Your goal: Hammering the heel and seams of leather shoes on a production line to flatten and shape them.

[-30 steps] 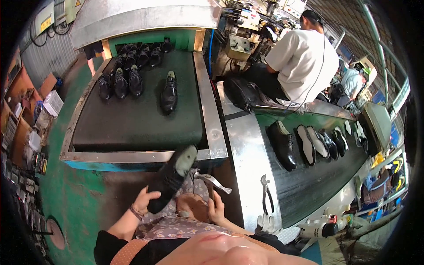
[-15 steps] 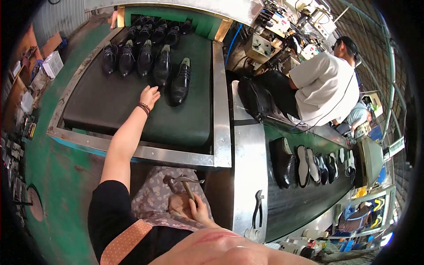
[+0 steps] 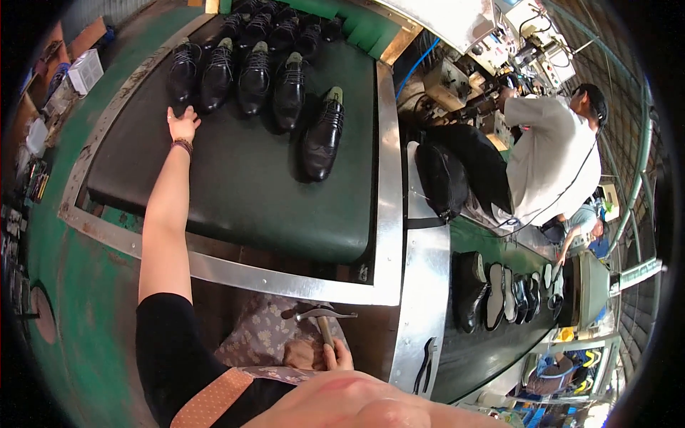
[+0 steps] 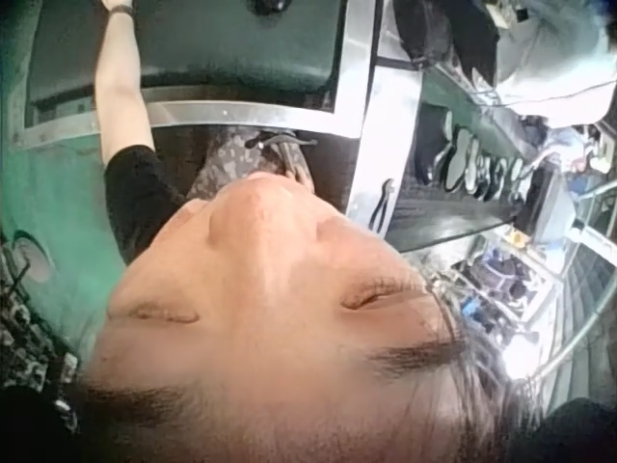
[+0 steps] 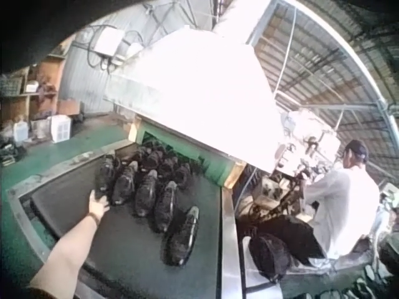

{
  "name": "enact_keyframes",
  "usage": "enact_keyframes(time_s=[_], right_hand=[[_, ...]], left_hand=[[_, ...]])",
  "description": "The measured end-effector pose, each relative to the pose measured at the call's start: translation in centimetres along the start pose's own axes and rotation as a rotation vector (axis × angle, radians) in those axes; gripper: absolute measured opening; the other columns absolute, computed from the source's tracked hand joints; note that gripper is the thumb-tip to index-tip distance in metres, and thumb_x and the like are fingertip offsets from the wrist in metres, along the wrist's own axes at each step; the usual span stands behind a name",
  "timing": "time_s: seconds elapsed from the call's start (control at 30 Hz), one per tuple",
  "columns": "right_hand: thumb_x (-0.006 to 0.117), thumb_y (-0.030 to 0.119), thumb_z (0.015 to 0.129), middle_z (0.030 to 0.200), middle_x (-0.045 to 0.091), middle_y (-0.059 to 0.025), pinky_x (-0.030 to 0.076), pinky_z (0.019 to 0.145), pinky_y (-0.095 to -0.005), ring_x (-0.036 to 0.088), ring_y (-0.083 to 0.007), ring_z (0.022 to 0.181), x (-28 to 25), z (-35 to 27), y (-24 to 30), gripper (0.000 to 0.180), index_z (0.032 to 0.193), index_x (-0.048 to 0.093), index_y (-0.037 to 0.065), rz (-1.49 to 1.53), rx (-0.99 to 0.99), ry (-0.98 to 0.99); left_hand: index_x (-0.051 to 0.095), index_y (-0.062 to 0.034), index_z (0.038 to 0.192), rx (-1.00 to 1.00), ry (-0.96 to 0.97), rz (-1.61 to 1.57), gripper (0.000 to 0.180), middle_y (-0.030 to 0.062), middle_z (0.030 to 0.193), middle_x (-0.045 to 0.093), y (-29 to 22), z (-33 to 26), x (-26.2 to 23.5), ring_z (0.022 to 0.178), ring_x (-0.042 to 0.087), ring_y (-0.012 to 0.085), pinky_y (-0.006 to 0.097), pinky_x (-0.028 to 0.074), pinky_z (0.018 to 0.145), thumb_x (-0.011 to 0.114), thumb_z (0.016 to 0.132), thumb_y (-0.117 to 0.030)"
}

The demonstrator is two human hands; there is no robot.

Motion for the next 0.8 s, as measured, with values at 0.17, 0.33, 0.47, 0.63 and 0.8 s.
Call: enact_keyframes(time_s=[0.17, 0.33, 0.47, 0.63, 0.8], right_hand=[[0.057, 0.019, 0.097, 0.077, 0.064, -0.0148, 0.049, 0.064, -0.0348, 0.06, -0.022, 0.067, 0.0, -0.2, -0.6, 0.025, 0.117, 0.057, 0.004, -0.03, 0.046, -0.005], [0.056, 0.021, 0.098, 0.08, 0.065, -0.0137, 0.051, 0.068, -0.0357, 0.063, -0.0214, 0.073, -0.3, 0.4, 2.9, 0.025, 0.116, 0.057, 0.004, -0.087, 0.022, 0.027], [0.056, 0.021, 0.098, 0.085, 0.065, -0.0149, 0.051, 0.071, -0.0352, 0.064, -0.0204, 0.077, -0.7, 0.2, 3.7, 0.027, 0.118, 0.056, 0.003, -0.089, 0.052, 0.02], [0.055, 0.025, 0.098, 0.086, 0.064, -0.0183, 0.05, 0.071, -0.0388, 0.064, -0.0275, 0.077, -0.6, 0.3, 3.1, 0.029, 0.118, 0.055, 0.005, -0.025, 0.042, 0.041], [0.052, 0.029, 0.099, 0.081, 0.064, -0.0177, 0.049, 0.067, -0.0392, 0.064, -0.0285, 0.074, -0.5, 0.2, 3.0, 0.028, 0.113, 0.055, 0.004, 0.018, 0.015, 0.054]], left_hand=[[-0.013, -0.0057, 0.152, -0.074, 0.027, -0.01, 0.111, 0.0305, 0.135, 0.047, -0.9, 3.6, 2.4, 0.114, 0.059, 0.0393, 0.045, 0.058, 0.083, 0.074, 0.087, -0.026], [-0.013, -0.0115, 0.153, -0.239, 0.003, -0.226, 0.116, 0.0281, 0.141, 0.04, 0.3, 8.6, 0.5, 0.111, 0.06, 0.0433, 0.048, 0.056, 0.089, 0.078, 0.083, -0.02], [0.012, -0.0049, 0.153, -0.332, 0.06, -0.3, 0.078, 0.0235, 0.145, 0.036, 1.9, 8.6, 2.0, 0.116, 0.057, 0.0435, 0.048, 0.053, 0.098, 0.063, 0.093, -0.01], [0.043, 0.0059, 0.135, -0.53, 0.33, -0.194, 0.046, 0.0212, 0.131, 0.049, 2.7, 11.1, -2.2, 0.114, 0.058, 0.038, 0.042, 0.051, 0.099, 0.059, 0.097, -0.015], [0.043, 0.0038, 0.137, -0.381, 0.146, 0.162, 0.065, 0.0198, 0.114, 0.062, 0.1, 10.6, -6.6, 0.096, 0.067, 0.0265, 0.035, 0.057, 0.084, 0.07, 0.09, -0.031]])
Point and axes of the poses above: each hand's wrist, its own z-axis towards the middle knuckle, its own x-axis out of the palm, y = z × x, the point moved 7 cm from there along z, towards the middle knuckle
